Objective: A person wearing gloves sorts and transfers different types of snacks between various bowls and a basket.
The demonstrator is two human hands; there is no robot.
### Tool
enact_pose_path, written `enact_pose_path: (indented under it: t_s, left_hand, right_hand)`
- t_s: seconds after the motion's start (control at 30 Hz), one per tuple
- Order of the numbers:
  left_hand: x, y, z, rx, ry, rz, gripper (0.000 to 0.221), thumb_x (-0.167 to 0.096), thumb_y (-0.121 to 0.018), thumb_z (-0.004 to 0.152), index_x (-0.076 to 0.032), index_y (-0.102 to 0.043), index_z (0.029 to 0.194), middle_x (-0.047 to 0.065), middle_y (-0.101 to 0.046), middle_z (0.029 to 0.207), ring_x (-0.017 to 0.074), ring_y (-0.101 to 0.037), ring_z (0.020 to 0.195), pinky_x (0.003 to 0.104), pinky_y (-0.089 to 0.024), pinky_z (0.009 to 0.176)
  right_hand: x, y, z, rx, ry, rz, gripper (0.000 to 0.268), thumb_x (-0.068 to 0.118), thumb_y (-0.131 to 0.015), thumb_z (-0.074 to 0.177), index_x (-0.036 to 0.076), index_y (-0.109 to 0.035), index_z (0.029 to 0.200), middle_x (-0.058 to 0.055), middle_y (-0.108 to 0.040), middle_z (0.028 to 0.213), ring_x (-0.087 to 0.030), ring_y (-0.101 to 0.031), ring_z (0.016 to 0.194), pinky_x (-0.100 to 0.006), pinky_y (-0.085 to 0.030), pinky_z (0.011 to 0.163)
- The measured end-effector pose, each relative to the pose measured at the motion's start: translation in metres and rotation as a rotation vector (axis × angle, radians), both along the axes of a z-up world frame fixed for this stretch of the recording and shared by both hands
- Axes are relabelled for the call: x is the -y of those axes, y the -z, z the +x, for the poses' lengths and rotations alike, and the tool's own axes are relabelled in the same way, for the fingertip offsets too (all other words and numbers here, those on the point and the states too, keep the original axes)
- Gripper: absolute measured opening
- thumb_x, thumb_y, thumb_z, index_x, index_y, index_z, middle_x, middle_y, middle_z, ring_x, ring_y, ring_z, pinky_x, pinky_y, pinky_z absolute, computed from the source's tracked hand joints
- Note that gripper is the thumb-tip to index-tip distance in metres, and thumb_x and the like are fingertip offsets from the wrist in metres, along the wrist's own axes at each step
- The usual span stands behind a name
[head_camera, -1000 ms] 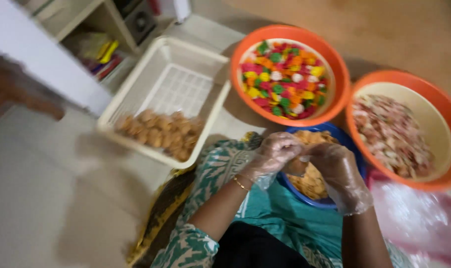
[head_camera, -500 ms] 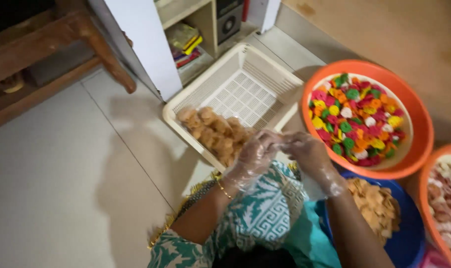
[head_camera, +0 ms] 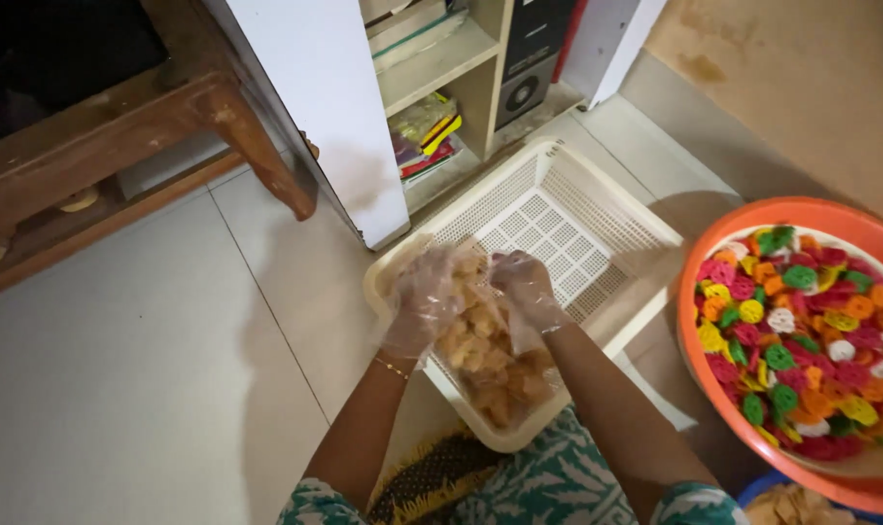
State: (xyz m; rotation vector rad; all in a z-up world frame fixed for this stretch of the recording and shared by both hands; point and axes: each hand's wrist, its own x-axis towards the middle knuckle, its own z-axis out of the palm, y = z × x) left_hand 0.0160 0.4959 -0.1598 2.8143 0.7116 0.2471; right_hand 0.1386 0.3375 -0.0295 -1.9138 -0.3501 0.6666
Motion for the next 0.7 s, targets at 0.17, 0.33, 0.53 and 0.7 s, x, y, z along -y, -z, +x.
enact_pose_path:
  t_s: [0.17,0.33,0.53,0.7]
  left_hand:
    - [-0.003,0.040,-0.063,0.238,0.024,0.578,0.043,-0.027,-0.058,0.087,-0.009,-0.059,0.126,0.019,-0.060,0.121,0.0345,-0.060,0.110,0.049,-0.049,0.092]
    - [-0.031,0.126,-0.085,0.195,-0.065,0.960,0.034,-0.014,-0.039,0.102,0.001,-0.061,0.123,0.017,-0.061,0.120,0.0287,-0.057,0.115,0.040,-0.041,0.105]
    - [0.033,-0.090,-0.054,0.345,-0.030,0.254,0.061,-0.036,-0.048,0.089,-0.025,-0.049,0.149,0.006,-0.057,0.141,0.0298,-0.056,0.131,0.050,-0.054,0.094]
    - [0.041,-0.101,-0.042,-0.334,-0.068,0.032,0.061,-0.053,-0.058,0.083,-0.032,-0.049,0.139,0.008,-0.052,0.150,0.0269,-0.050,0.135,0.071,-0.023,0.113]
  right_hand:
    - [-0.014,-0.040,-0.033,-0.019,-0.073,0.144,0.009,0.009,-0.077,0.073,0.008,-0.074,0.080,-0.001,-0.068,0.081,-0.013,-0.072,0.091,-0.023,-0.055,0.080]
    - [-0.018,-0.078,-0.077,-0.247,-0.036,-0.021,0.044,0.005,-0.057,0.077,0.008,-0.076,0.117,-0.020,-0.072,0.071,-0.033,-0.073,0.060,-0.035,-0.060,0.061]
    - [-0.032,0.093,-0.054,0.439,-0.474,-0.152,0.018,0.007,-0.062,0.083,0.001,-0.078,0.084,-0.020,-0.076,0.080,-0.042,-0.073,0.089,-0.052,-0.057,0.082]
    - [-0.005,0.049,-0.055,0.656,-0.636,-0.144,0.037,0.040,-0.068,0.080,0.021,-0.071,0.112,-0.009,-0.077,0.097,-0.029,-0.060,0.119,-0.043,-0.052,0.096]
